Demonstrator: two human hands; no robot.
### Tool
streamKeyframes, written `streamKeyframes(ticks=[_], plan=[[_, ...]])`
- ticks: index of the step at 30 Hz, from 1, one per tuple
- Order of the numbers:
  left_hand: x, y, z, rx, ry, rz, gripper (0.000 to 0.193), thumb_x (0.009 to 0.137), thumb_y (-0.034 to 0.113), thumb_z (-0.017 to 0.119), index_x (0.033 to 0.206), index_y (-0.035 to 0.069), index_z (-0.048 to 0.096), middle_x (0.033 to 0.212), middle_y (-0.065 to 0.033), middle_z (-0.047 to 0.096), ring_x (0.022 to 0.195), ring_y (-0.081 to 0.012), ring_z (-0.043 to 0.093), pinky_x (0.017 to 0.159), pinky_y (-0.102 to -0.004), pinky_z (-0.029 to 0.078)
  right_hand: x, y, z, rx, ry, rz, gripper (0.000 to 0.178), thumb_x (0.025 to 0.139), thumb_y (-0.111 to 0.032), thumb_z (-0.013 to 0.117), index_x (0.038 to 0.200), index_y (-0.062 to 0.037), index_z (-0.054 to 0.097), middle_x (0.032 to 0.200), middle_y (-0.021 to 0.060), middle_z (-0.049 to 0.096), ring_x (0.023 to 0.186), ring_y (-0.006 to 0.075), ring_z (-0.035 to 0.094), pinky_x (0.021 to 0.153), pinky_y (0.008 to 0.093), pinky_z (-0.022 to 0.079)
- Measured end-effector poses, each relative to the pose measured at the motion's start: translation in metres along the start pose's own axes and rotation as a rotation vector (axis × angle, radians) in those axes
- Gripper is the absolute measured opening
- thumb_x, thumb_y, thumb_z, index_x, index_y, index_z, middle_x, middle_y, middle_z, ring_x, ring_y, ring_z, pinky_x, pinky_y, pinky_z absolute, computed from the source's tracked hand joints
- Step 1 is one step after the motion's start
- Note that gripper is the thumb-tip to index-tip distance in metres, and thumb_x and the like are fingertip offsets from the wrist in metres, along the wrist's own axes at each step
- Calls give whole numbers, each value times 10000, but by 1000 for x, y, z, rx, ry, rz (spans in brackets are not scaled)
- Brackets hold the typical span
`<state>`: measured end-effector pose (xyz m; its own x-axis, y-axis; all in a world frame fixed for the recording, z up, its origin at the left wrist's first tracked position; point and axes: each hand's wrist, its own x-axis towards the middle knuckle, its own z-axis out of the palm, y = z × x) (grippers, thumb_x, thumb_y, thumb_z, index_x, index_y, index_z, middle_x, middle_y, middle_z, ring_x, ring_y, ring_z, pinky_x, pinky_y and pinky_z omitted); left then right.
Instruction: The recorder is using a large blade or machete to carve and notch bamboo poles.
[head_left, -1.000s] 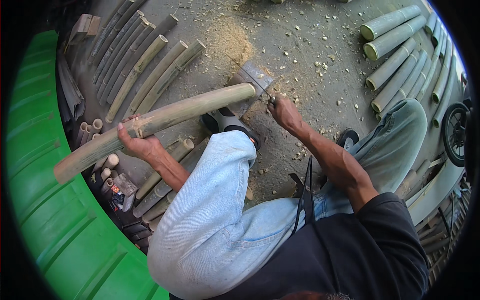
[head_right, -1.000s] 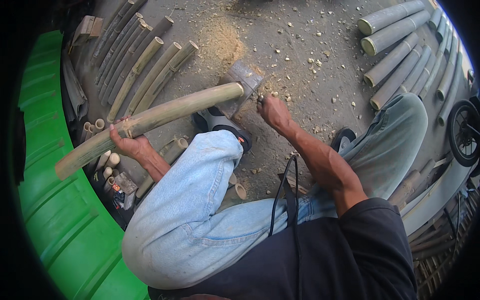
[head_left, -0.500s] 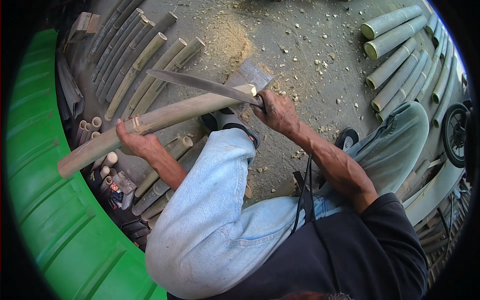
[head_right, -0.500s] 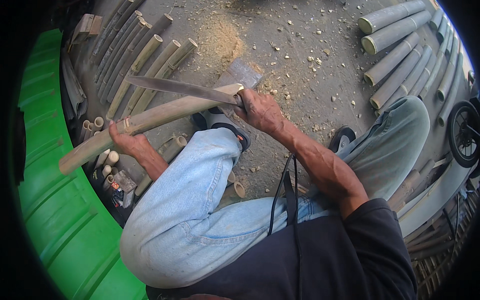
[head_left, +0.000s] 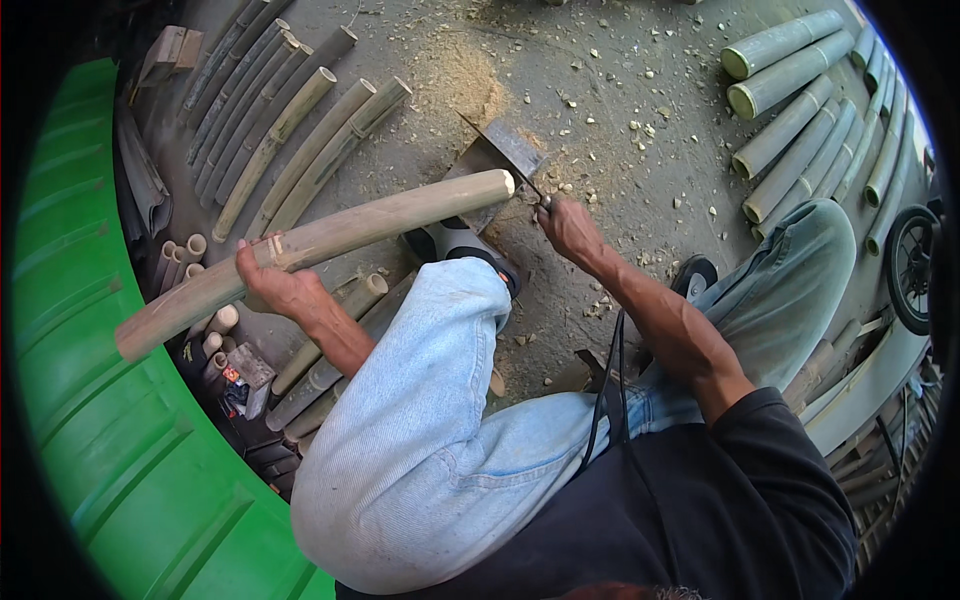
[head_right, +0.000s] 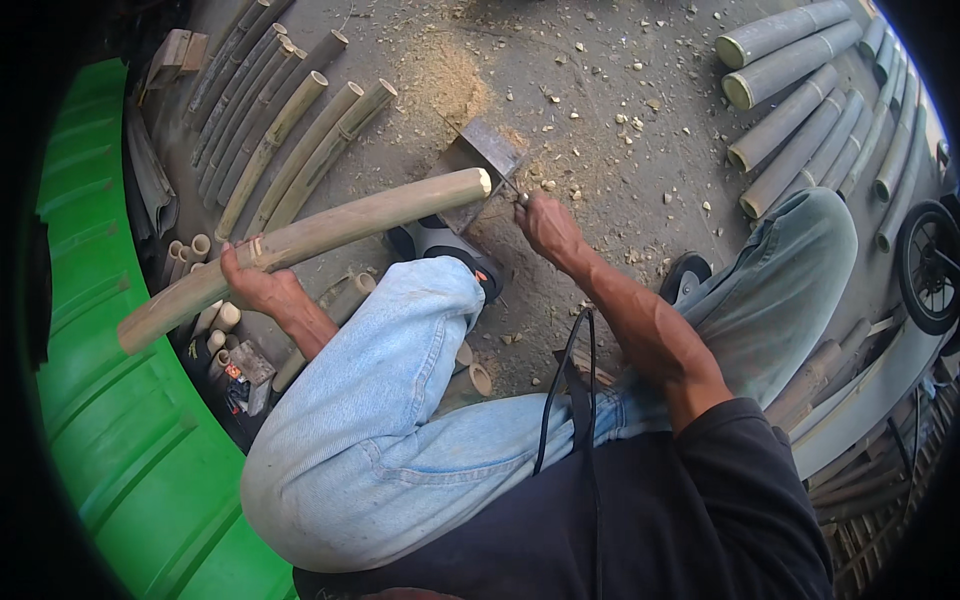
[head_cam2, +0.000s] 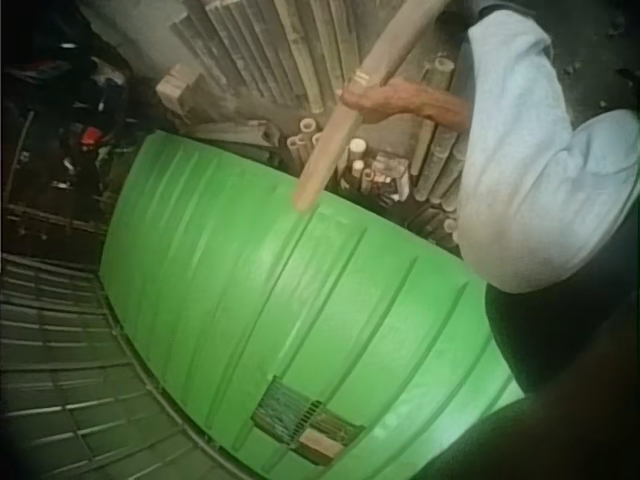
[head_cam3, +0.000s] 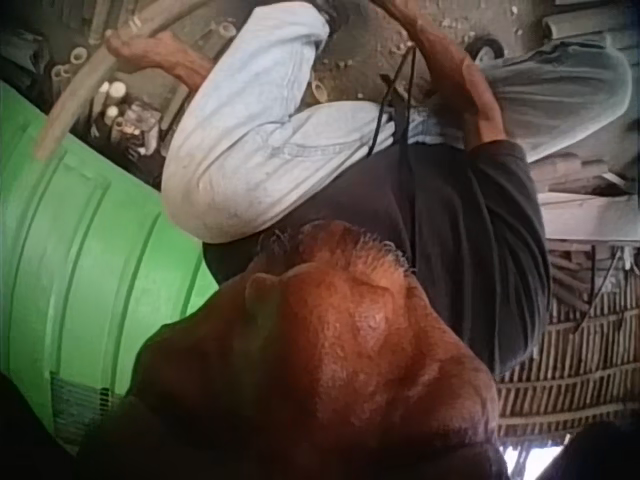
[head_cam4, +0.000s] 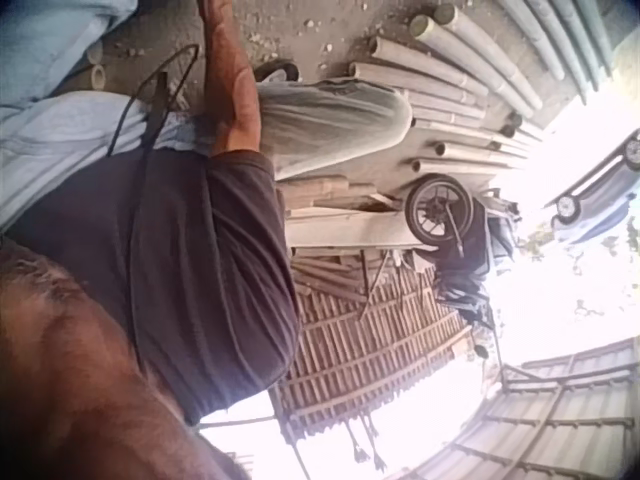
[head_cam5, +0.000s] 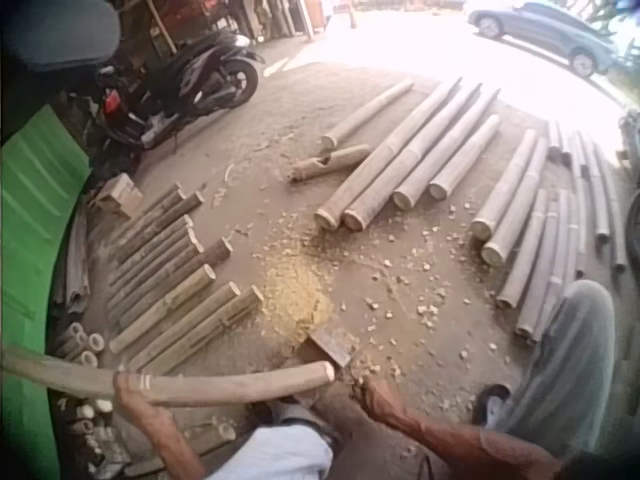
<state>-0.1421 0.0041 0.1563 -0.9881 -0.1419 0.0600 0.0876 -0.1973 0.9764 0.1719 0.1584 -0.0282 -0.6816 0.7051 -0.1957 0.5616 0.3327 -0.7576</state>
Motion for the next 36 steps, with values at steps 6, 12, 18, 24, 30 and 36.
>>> streamKeyframes(ticks=[6,12,18,24,30,36], plan=[[6,-11,-19,-38,12,-81,429,878,300,716,1097,-36,565,994,-136,586,893,-254,609,843,-422,509,-6,16,8,40,-170,123,338,967,-270,581,930,66,572,734,303,632,755,477,657,668,538,494],[33,-99,-61,100,275,-334,620,813,230,788,1268,-95,521,1192,-192,599,1043,-320,619,942,-497,504,-1,16,1,72,-222,114,313,978,-246,567,951,65,579,726,300,630,732,470,655,658,534,489],[55,-192,-62,119,281,-553,687,780,264,832,1291,-76,524,1247,-188,598,1085,-336,612,937,-477,500,-2,22,6,-16,-192,221,401,988,-298,571,883,87,600,697,300,608,716,465,656,653,502,481],[125,-224,-158,574,145,-496,1000,862,628,643,1491,-86,334,1546,-270,356,1407,-357,404,1135,-466,373,-3,-5,44,49,-304,11,428,999,-327,545,890,82,604,690,259,627,652,396,661,600,496,471],[3,-173,-59,1377,-43,225,627,864,353,711,1318,-23,498,1297,-241,506,1295,-400,440,1035,-517,389,0,27,10,-29,-187,179,458,999,-339,532,842,87,593,627,259,581,599,413,620,580,496,457],[-12,-140,-79,1563,-556,642,522,756,34,680,1254,16,526,1255,-185,500,1190,-385,484,1106,-534,323,8,46,18,-68,-219,168,447,998,-352,532,904,80,596,705,281,611,675,438,637,624,509,468]])
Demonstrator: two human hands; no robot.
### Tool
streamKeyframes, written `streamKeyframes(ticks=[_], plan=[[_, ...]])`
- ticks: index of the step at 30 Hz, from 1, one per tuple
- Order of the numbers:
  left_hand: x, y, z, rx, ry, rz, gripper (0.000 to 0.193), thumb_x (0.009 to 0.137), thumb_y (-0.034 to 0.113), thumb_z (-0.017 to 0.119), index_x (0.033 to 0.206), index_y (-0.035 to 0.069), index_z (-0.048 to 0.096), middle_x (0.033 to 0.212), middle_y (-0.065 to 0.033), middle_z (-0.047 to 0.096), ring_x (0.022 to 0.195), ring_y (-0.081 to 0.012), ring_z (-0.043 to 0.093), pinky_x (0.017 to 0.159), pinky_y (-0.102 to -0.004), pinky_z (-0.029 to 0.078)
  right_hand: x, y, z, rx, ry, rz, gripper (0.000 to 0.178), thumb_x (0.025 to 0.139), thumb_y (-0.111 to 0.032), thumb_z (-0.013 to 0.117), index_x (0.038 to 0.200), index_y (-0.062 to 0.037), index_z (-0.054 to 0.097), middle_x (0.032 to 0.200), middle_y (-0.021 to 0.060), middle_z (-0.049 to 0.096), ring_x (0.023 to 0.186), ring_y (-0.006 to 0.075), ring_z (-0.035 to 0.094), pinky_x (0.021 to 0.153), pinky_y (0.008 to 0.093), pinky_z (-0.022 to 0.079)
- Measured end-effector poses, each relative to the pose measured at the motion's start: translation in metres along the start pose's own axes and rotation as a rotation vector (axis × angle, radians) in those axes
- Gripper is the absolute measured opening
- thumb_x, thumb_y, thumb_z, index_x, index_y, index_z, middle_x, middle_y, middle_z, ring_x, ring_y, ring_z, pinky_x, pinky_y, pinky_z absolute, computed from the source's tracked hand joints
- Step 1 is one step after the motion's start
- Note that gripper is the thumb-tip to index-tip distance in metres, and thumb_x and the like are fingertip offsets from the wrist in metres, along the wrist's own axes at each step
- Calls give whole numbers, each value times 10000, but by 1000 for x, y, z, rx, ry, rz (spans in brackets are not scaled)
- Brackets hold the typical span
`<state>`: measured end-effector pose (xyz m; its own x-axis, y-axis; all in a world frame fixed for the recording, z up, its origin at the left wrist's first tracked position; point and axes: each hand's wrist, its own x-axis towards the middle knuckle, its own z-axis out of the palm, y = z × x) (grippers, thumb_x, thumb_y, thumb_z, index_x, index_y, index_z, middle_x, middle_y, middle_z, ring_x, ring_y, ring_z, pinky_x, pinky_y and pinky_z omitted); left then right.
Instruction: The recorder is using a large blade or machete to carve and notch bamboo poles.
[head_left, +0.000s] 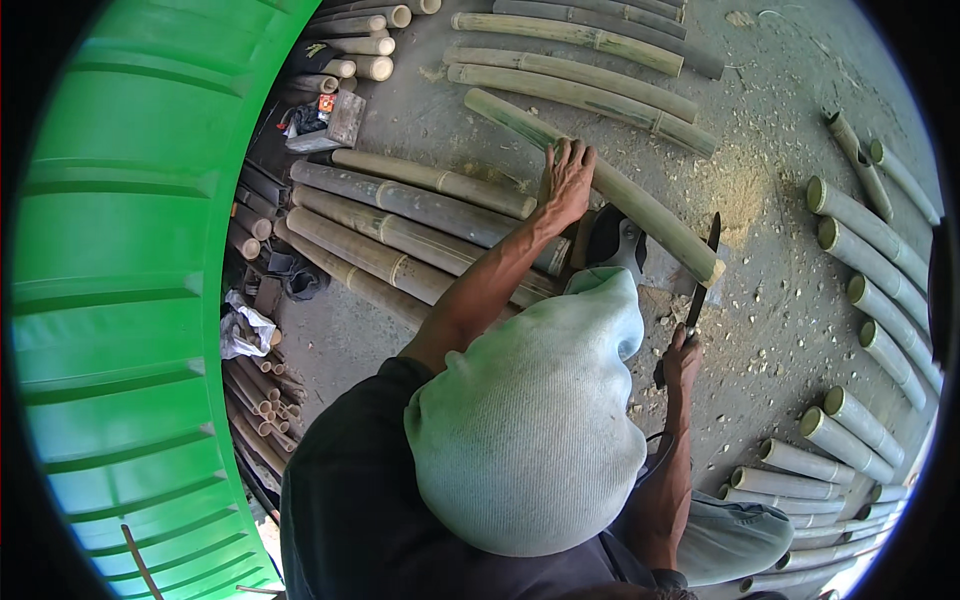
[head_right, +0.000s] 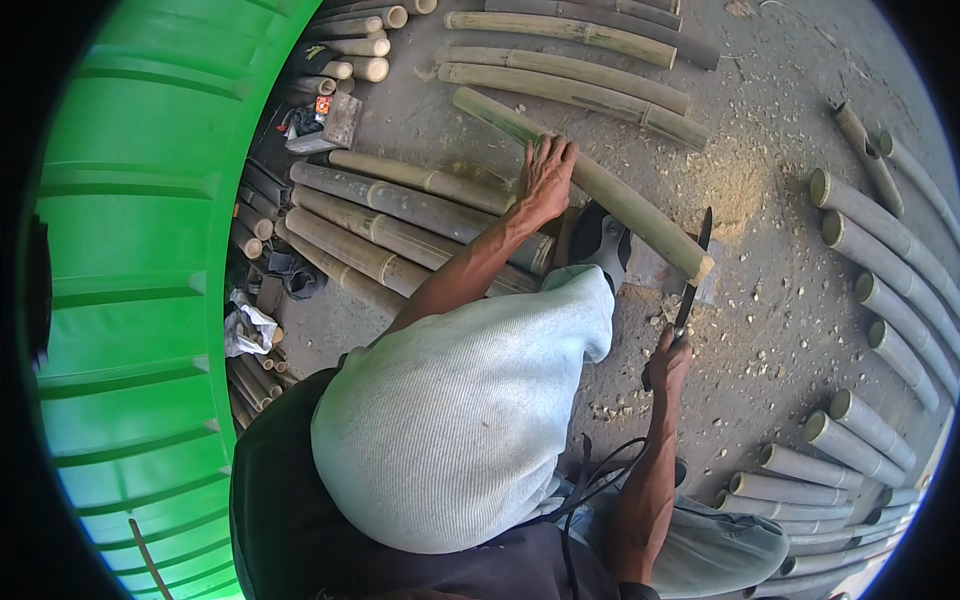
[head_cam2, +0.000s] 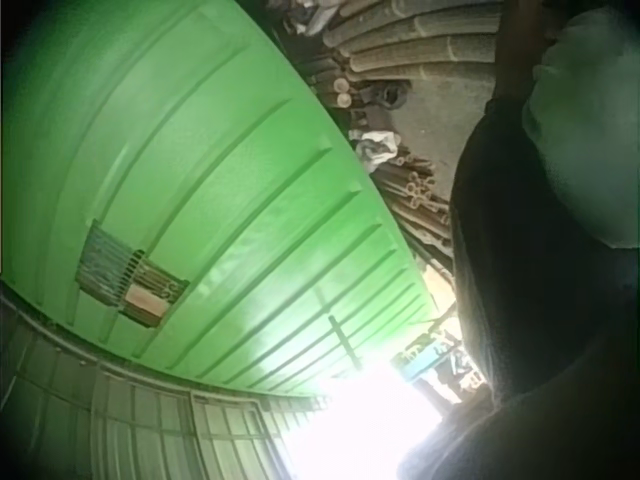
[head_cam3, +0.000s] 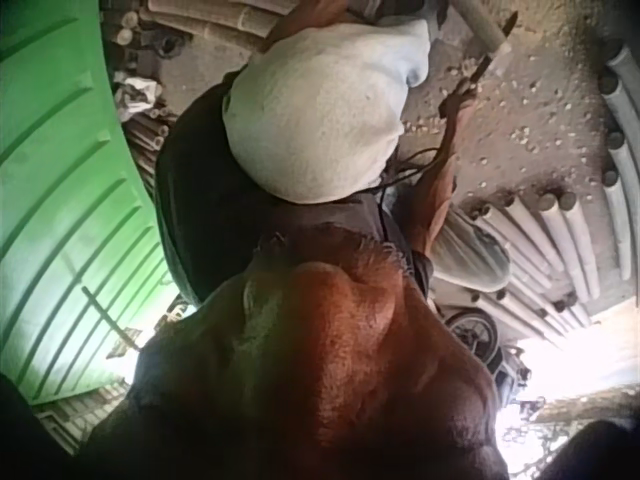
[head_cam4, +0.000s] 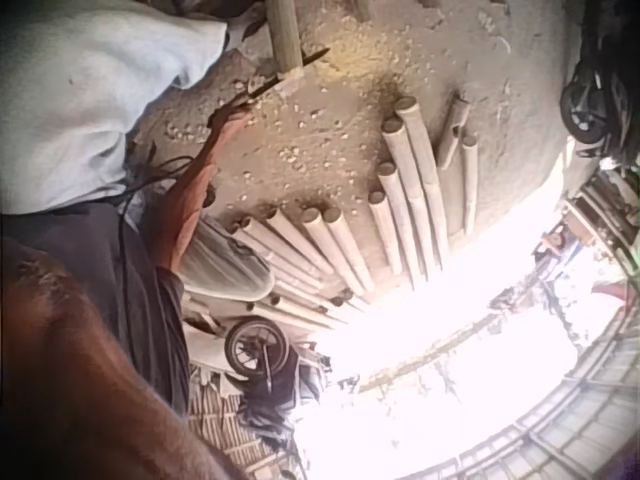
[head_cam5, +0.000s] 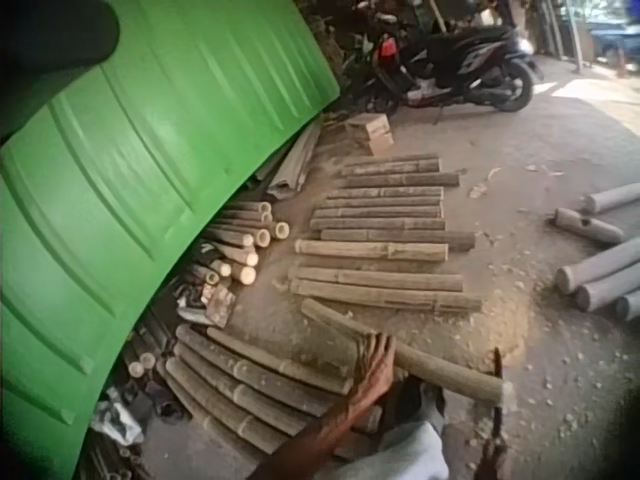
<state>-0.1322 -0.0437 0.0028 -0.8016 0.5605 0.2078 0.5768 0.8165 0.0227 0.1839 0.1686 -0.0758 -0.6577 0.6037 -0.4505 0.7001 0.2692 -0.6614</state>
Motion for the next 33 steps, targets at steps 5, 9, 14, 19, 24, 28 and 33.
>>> streamKeyframes(ticks=[5,9,14,19,24,28,33], plan=[[13,-34,30,4,-41,190,551,660,97,806,1160,43,580,1285,-179,475,1263,-372,452,1095,-546,335,-4,-9,0,-24,-9,-32,442,1000,-346,532,916,84,597,725,291,619,712,462,651,641,528,470],[33,-20,-4,-129,8,175,631,628,206,869,1164,37,580,1300,-204,468,1234,-392,472,1048,-519,395,-5,-8,1,-43,11,-62,464,1002,-366,536,905,83,598,713,285,616,692,453,648,627,527,466],[95,32,-96,-470,600,136,623,664,214,857,1183,12,576,1139,-191,583,1030,-368,613,858,-467,527,-8,-6,-3,40,-32,94,493,1001,-389,547,912,93,602,709,274,618,678,447,642,630,523,472],[120,33,-165,-639,1055,-148,640,866,157,733,1396,-26,424,1169,-189,599,1007,-190,634,846,-412,519,-24,-50,-14,-30,81,45,411,950,-334,594,940,76,625,794,279,663,743,433,674,686,496,504],[116,29,-175,-1545,863,-338,378,888,98,707,1155,-129,568,1073,-177,632,916,-253,646,805,-360,560,-31,-75,-24,11,220,-53,303,963,-257,588,970,46,591,709,267,640,662,425,683,574,492,498],[96,38,-140,-1685,587,-741,348,868,192,723,1113,-38,629,1109,-100,589,962,-222,614,811,-381,541,-36,-71,-26,-70,199,-62,289,978,-260,578,987,23,520,699,255,639,614,437,656,529,500,484],[80,52,-103,-1538,603,-716,267,864,156,703,1018,-47,621,1025,-101,598,894,-226,630,773,-395,564,-38,-75,-23,-140,256,-191,289,966,-273,620,992,-16,490,762,213,646,609,403,654,542,501,505]])
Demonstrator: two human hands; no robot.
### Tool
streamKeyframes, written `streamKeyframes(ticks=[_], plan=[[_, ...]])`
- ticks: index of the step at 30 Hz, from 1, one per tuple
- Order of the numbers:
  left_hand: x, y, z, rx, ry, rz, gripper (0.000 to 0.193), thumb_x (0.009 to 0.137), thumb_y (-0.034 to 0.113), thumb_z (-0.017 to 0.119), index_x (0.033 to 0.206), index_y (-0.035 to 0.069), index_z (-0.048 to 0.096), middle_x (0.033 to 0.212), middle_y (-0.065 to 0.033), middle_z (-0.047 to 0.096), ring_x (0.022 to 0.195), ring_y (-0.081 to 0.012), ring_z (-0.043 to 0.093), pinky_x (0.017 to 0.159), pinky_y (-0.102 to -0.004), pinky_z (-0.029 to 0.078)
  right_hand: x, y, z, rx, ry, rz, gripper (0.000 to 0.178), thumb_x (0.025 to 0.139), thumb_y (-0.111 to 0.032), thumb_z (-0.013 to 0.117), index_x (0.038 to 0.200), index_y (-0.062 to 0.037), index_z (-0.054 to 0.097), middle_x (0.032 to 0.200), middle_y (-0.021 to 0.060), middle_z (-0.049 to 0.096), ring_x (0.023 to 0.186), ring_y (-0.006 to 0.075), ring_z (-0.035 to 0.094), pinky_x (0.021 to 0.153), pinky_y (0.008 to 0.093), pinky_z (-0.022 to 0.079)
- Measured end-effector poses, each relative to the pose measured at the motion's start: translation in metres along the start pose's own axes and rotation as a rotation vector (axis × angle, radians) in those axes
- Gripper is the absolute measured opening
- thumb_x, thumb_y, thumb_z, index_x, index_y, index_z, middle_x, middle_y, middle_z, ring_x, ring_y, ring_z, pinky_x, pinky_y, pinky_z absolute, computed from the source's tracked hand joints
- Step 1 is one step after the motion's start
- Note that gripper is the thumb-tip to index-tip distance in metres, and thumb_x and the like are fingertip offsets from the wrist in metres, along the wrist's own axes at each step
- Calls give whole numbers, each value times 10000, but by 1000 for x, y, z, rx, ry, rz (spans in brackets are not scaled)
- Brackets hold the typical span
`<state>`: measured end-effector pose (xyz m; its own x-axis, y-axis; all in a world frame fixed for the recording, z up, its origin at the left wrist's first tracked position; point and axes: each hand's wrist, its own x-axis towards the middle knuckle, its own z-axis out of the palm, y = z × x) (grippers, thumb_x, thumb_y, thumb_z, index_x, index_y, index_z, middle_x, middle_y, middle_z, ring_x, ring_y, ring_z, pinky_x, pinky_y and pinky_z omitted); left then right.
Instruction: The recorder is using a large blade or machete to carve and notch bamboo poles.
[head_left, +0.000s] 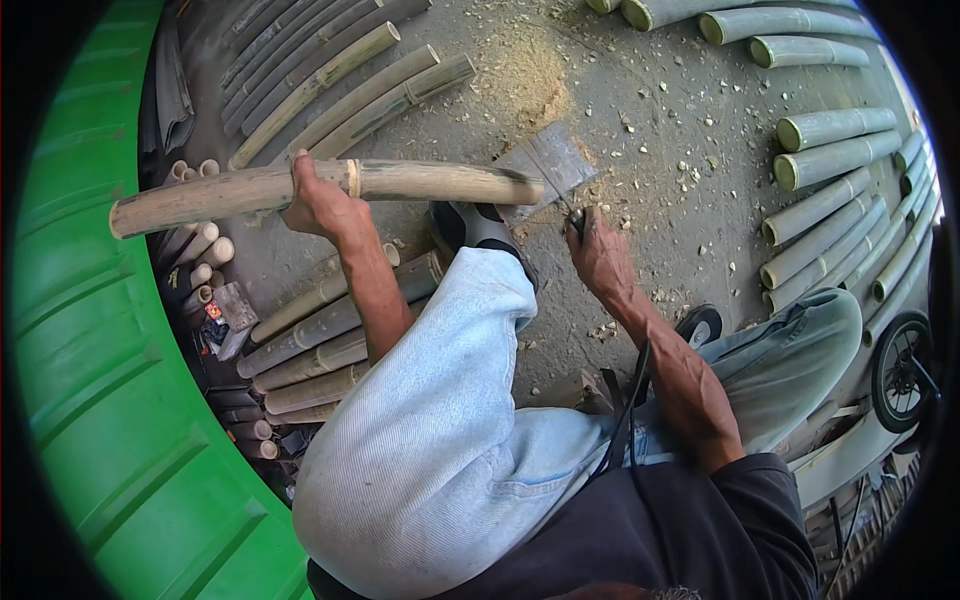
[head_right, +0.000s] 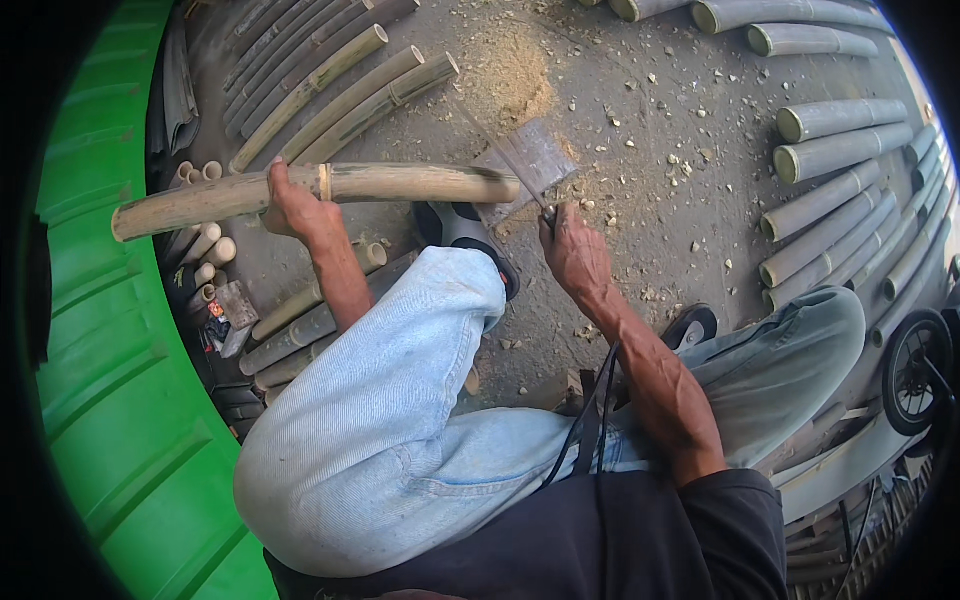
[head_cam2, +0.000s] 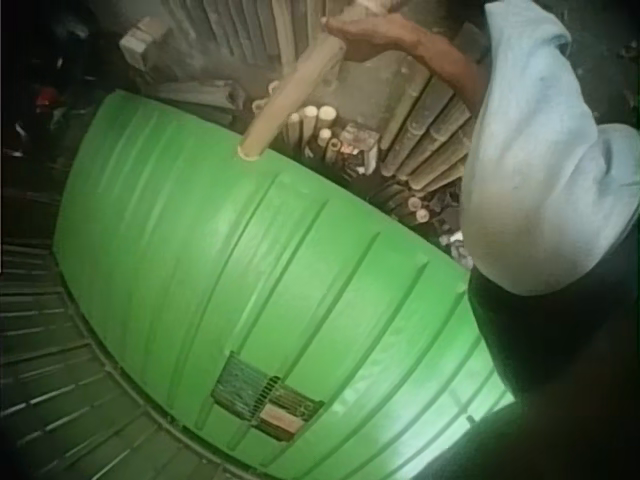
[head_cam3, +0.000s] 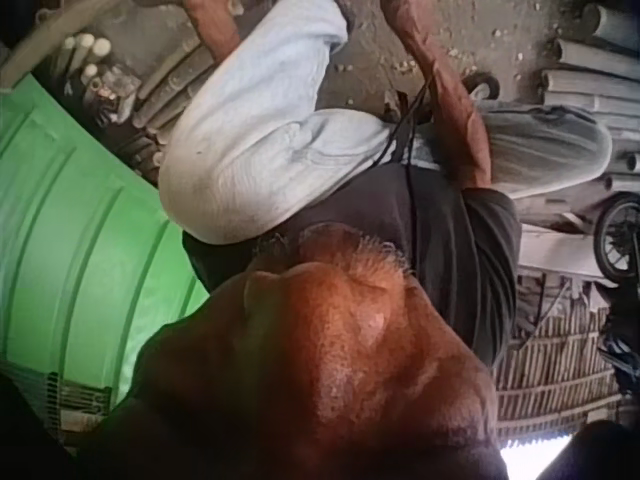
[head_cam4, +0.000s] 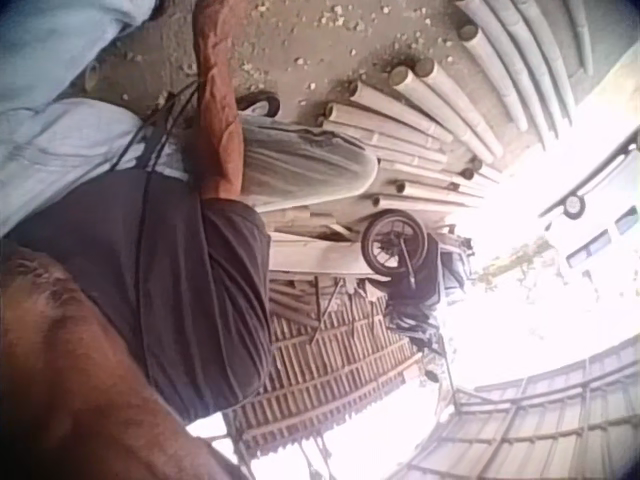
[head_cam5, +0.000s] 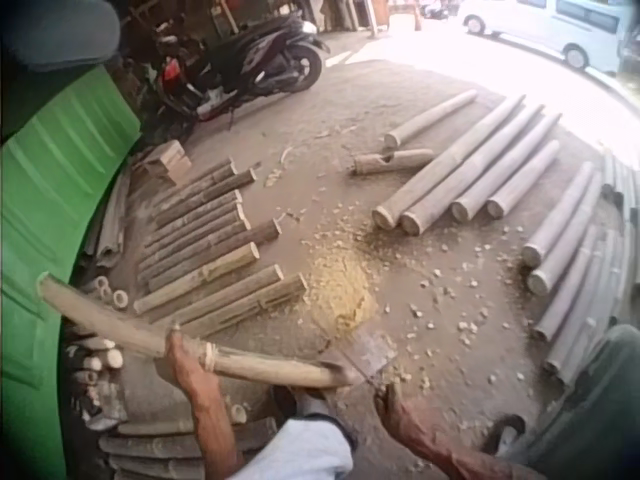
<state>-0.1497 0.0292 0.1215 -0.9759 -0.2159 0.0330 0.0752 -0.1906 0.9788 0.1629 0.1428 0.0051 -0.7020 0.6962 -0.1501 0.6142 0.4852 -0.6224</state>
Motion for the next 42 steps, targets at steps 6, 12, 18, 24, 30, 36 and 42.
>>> streamKeyframes(ticks=[6,12,18,24,30,36,42], plan=[[4,-1,-6,-18,60,31,312,855,100,689,999,-164,607,1042,-171,633,841,-260,652,709,-379,558,8,-26,-8,221,134,-237,244,928,-163,663,1017,-19,486,755,234,638,662,436,642,584,489,505],[1,3,-12,87,52,-16,437,878,242,681,1159,-70,558,1105,-142,564,971,-249,605,832,-419,541,5,-10,7,127,-132,28,255,945,-208,604,985,2,463,770,296,645,703,466,655,603,530,502],[9,1,-14,54,-12,-34,476,891,261,668,1217,-53,522,1116,-139,557,970,-255,593,838,-410,528,15,-27,-8,267,-15,-158,261,920,-186,632,1009,9,483,747,275,652,709,465,664,616,531,512],[10,-5,-26,-21,-32,-95,334,904,273,657,1046,-15,565,925,-109,564,791,-252,607,783,-410,538,3,8,11,117,-188,111,262,921,-220,624,987,12,520,785,287,664,739,455,678,664,528,536],[8,0,-36,-129,-169,-127,294,880,279,662,980,28,546,854,-92,564,768,-240,606,759,-410,540,14,-29,-5,234,31,-244,268,910,-207,666,961,-5,496,708,229,638,649,412,669,576,493,521],[6,-6,-31,-87,-138,-83,298,870,291,649,958,21,556,837,-101,573,787,-249,620,775,-411,547,3,20,20,71,-225,123,278,944,-243,601,972,16,505,762,277,659,714,449,677,641,544,521],[17,-6,-49,-155,-316,-134,356,869,288,649,1023,-16,548,922,-126,591,825,-272,627,806,-432,544,13,-32,-10,243,-6,-198,280,912,-229,659,953,0,503,736,230,652,659,434,664,601,512,525]])
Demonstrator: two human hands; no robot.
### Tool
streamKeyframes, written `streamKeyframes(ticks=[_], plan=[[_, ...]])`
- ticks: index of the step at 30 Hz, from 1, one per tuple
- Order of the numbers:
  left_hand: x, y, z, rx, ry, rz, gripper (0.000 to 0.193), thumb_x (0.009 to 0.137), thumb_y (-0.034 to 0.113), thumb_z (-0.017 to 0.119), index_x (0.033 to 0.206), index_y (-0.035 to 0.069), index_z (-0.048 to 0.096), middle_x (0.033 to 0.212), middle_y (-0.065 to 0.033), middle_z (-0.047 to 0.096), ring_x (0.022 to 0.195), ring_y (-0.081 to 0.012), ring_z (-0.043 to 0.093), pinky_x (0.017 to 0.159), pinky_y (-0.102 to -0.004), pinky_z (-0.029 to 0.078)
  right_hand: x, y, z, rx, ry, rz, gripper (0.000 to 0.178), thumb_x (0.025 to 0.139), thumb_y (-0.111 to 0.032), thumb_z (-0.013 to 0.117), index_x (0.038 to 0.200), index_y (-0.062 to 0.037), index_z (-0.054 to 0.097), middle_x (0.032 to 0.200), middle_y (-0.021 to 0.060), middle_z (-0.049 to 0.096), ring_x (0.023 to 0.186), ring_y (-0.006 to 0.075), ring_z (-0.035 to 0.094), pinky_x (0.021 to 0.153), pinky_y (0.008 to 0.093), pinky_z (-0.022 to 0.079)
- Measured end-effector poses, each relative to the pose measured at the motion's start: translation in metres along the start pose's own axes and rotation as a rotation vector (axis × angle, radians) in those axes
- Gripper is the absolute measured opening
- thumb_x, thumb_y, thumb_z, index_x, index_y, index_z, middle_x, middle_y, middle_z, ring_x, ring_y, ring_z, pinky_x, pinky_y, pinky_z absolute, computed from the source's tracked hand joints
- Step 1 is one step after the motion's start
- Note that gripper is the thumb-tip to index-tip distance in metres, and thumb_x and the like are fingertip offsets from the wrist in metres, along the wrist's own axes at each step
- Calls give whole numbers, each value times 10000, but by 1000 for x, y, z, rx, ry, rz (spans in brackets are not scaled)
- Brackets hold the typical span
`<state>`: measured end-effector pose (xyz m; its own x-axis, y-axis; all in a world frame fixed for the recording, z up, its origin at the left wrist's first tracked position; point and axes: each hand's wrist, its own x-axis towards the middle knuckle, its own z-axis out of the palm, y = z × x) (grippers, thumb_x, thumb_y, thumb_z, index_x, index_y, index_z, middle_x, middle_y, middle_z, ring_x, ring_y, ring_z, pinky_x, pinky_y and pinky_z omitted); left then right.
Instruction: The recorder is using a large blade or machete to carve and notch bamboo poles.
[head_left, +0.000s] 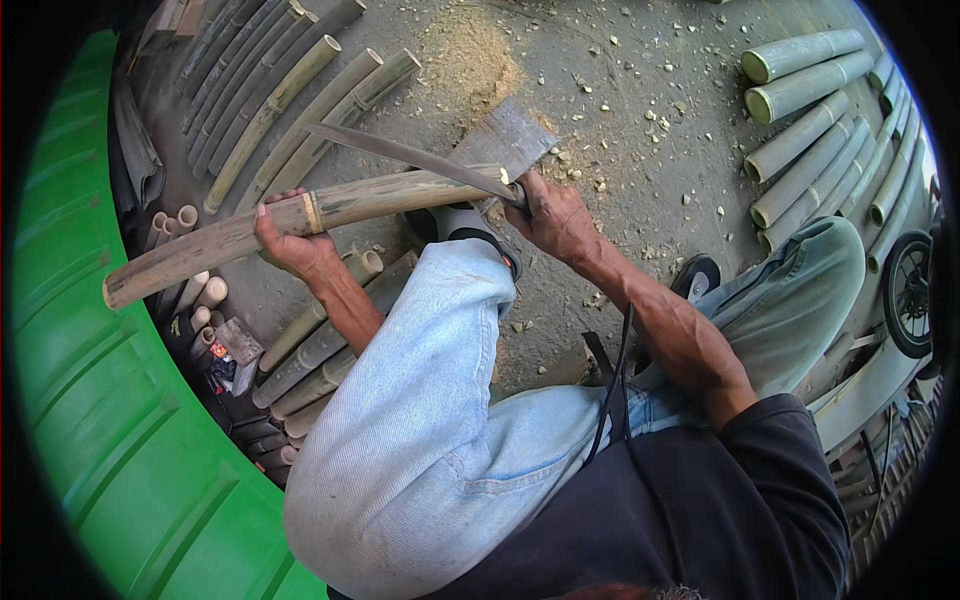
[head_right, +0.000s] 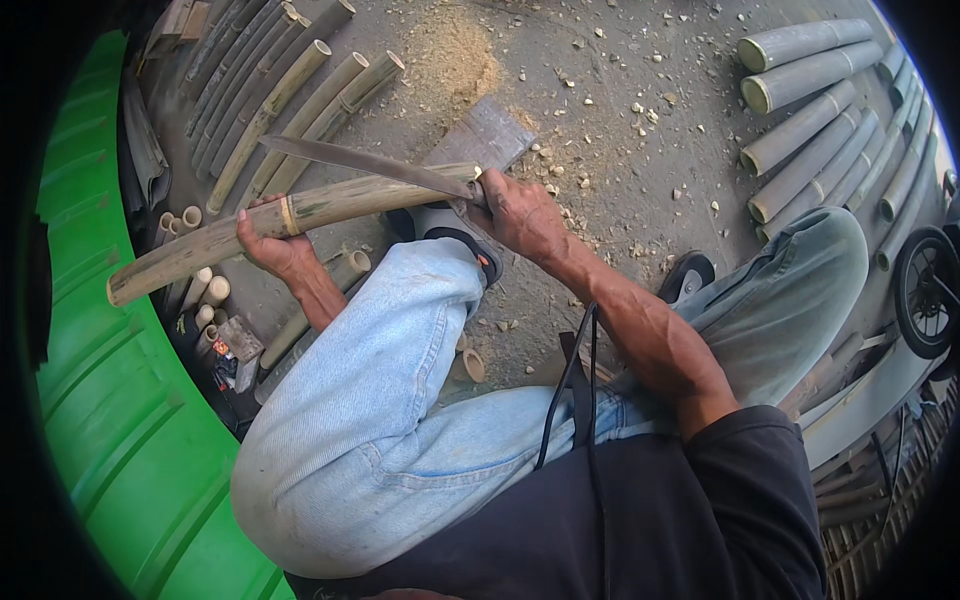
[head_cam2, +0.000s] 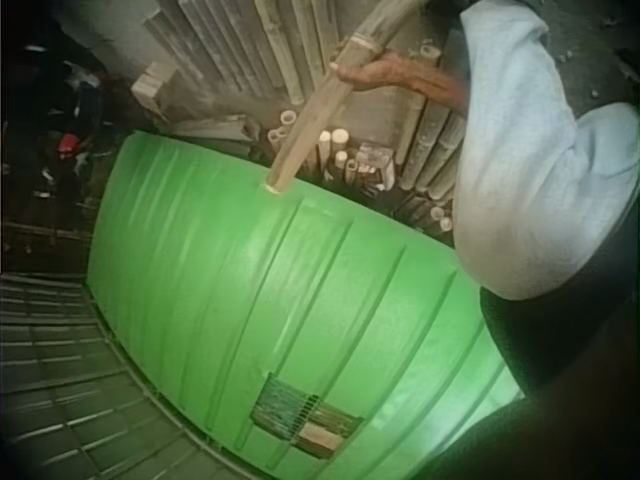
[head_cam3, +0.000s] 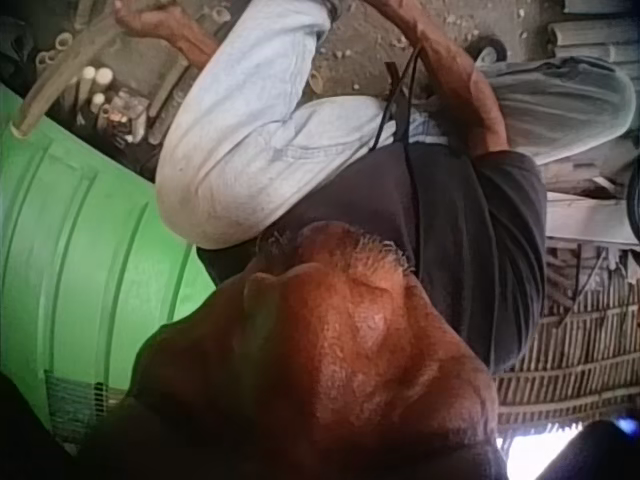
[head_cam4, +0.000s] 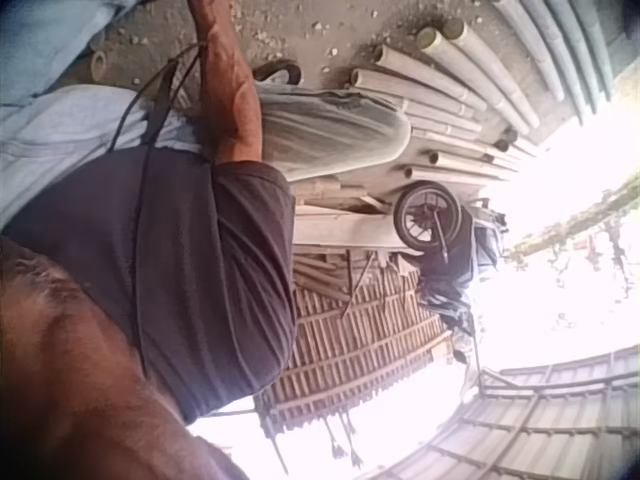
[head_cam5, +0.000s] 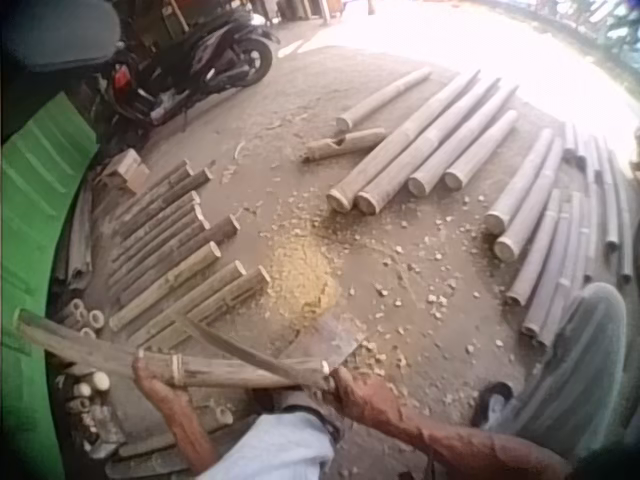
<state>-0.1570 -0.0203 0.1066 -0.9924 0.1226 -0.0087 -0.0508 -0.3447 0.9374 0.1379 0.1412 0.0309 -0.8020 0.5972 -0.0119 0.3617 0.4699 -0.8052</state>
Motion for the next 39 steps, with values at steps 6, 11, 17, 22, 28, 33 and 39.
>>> streamKeyframes(ticks=[6,11,17,22,28,33,39], plan=[[-11,6,8,25,5,17,389,853,296,684,1073,-10,587,974,-136,622,874,-272,631,816,-415,539,-22,70,15,-101,-242,329,263,921,-196,618,1002,26,504,785,291,655,789,475,661,684,534,518],[-4,14,32,133,290,8,477,858,265,730,1217,9,549,1102,-140,581,932,-278,609,816,-412,525,-25,51,7,-69,-162,315,272,932,-202,604,1011,26,480,797,300,649,770,466,660,660,531,512],[1,8,23,121,310,14,383,871,257,708,1106,0,548,986,-102,539,863,-251,579,765,-409,518,0,-10,-6,10,64,-108,270,937,-217,617,1024,-5,474,862,236,656,723,436,654,611,504,518],[-18,8,47,146,357,42,350,879,246,696,1055,-11,536,945,-87,529,836,-238,581,749,-395,519,-22,43,21,-169,-90,272,255,942,-205,624,968,-14,457,689,254,620,654,452,643,584,514,505],[-5,13,29,127,347,36,330,893,239,681,1053,-12,540,950,-89,533,843,-239,578,756,-398,519,3,-13,-6,-34,-12,-25,274,938,-224,630,960,-5,465,789,268,652,681,430,663,585,513,514],[-12,2,43,133,325,42,329,906,239,666,1066,-21,544,959,-97,528,850,-243,575,765,-399,514,-14,57,19,-188,-103,373,266,950,-226,580,946,23,486,778,289,653,719,459,666,626,532,525],[-1,6,17,121,275,22,413,872,236,694,1119,-19,483,978,-112,525,881,-262,582,793,-422,528,0,14,0,-121,-113,215,269,944,-225,588,953,16,469,722,270,638,672,447,654,607,523,518]])
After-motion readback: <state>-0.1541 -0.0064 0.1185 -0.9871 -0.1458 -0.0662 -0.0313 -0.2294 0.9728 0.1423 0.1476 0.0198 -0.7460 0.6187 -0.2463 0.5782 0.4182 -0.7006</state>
